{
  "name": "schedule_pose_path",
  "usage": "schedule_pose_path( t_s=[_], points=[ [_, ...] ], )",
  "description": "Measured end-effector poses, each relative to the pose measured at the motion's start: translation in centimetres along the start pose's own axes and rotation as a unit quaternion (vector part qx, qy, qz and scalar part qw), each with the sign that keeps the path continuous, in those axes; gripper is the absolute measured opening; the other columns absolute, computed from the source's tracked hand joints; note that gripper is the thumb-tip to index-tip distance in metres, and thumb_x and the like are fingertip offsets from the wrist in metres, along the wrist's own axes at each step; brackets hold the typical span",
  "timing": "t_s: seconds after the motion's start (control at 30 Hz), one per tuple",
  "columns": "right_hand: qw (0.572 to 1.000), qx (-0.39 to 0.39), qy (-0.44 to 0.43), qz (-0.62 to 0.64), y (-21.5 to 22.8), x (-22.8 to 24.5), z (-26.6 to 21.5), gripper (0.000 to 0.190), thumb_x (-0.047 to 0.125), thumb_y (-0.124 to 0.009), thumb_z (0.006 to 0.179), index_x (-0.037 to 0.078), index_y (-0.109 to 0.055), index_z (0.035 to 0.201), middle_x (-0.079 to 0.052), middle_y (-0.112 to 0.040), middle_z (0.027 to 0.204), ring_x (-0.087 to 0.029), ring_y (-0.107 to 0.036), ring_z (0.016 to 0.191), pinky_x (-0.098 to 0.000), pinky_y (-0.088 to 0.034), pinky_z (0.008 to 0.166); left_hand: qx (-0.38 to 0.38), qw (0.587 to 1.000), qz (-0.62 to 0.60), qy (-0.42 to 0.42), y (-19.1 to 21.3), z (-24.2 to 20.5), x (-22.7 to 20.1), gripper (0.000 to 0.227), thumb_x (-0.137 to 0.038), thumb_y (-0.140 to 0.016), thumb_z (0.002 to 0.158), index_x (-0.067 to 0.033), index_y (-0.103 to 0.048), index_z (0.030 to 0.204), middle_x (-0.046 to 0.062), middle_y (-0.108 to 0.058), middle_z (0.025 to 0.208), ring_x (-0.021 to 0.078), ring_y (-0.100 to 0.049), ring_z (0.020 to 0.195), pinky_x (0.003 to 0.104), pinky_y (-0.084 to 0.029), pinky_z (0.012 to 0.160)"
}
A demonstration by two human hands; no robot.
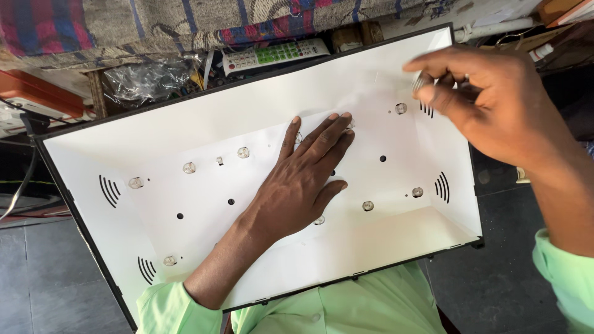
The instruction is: The person uses a small metal tool to carefully insert and secure multiple small light bulbs into pre-drilled holes on the interior surface of a white rectangular box. The person works methodically from one side to the other, ensuring each bulb is seated correctly.
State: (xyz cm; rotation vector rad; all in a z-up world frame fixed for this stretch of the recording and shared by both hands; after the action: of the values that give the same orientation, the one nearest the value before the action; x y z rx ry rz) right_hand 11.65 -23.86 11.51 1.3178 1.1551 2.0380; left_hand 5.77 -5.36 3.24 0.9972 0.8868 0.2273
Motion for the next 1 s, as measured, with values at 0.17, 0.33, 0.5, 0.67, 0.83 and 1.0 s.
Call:
schedule_pose_path(
  t_s=[0.17, 0.33, 0.5, 0.67, 0.83, 1.0],
  points=[
    [0.994, -0.047, 0.088, 0.054, -2.9, 1.2, -0.7, 0.028, -0.009, -0.062, 0.09, 0.002, -0.073, 0.114, -0.013, -0.071, 0.099, -0.02, -0.069, 0.081, -0.0294, -0.054, 0.062, -0.011, 1.0, 0.002, -0.004, 0.2, 0.3, 0.0, 0.066, -0.024, -0.069, 0.095, -0.003, -0.045, 0.153, 0.016, -0.028, 0.166, 0.0332, -0.017, 0.158, 0.058, -0.012, 0.129],
    [0.993, -0.032, 0.116, -0.022, -6.1, 1.2, -0.6, 0.031, 0.004, -0.081, 0.085, 0.001, -0.073, 0.115, -0.013, -0.066, 0.105, -0.026, -0.07, 0.084, -0.0339, -0.057, 0.07, -0.013, 1.0, 0.003, -0.003, 0.2, 0.2, 0.0, 0.066, -0.024, -0.07, 0.094, -0.0037, -0.046, 0.152, 0.015, -0.029, 0.167, 0.0326, -0.017, 0.158, 0.059, -0.013, 0.129],
    [0.988, -0.02, 0.148, -0.05, -7.1, 1.3, -0.1, 0.025, -0.003, -0.077, 0.086, 0.0, -0.073, 0.11, -0.01, -0.067, 0.105, -0.027, -0.072, 0.085, -0.035, -0.059, 0.072, -0.008, 1.0, 0.018, -0.003, -0.1, 0.1, -0.1, 0.065, -0.025, -0.069, 0.094, -0.0019, -0.046, 0.151, 0.014, -0.032, 0.164, 0.0327, -0.019, 0.157, 0.06, -0.014, 0.128],
    [0.987, -0.024, 0.155, -0.024, -7.5, 1.3, 0.5, 0.017, -0.009, -0.073, 0.087, -0.003, -0.068, 0.102, -0.009, -0.066, 0.103, -0.027, -0.073, 0.087, -0.0346, -0.06, 0.072, -0.008, 1.0, 0.028, -0.002, -0.3, 0.1, -0.1, 0.064, -0.025, -0.068, 0.095, -0.0006, -0.046, 0.15, 0.015, -0.032, 0.163, 0.0324, -0.022, 0.156, 0.06, -0.015, 0.128],
    [0.985, -0.012, 0.135, -0.111, -8.3, 1.5, 1.0, 0.012, -0.009, -0.072, 0.09, -0.004, -0.066, 0.1, -0.01, -0.068, 0.099, -0.028, -0.072, 0.078, -0.0364, -0.058, 0.063, -0.01, 1.0, 0.025, 0.0, -0.3, 0.1, 0.0, 0.066, -0.024, -0.068, 0.094, 0.0001, -0.045, 0.151, 0.017, -0.032, 0.162, 0.0333, -0.022, 0.156, 0.061, -0.014, 0.127],
    [0.984, -0.01, 0.126, -0.123, -8.6, 1.9, 0.4, 0.013, -0.006, -0.072, 0.087, -0.003, -0.068, 0.099, -0.012, -0.068, 0.097, -0.03, -0.071, 0.077, -0.039, -0.057, 0.065, -0.011, 1.0, 0.014, 0.0, -0.4, -0.1, 0.1, 0.065, -0.024, -0.068, 0.094, -0.0003, -0.046, 0.151, 0.017, -0.033, 0.162, 0.033, -0.023, 0.156, 0.06, -0.013, 0.128]
  ],
)
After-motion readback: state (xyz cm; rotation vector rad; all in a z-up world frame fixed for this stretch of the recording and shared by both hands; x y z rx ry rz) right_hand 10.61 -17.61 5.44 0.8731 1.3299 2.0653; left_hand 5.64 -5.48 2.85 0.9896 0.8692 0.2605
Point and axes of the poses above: each hand's wrist, its own z-axis towards the middle knuckle, its own y-axis out of the back of the hand, x = y × z, the point moved 8 cm from there along z, towards the middle knuckle
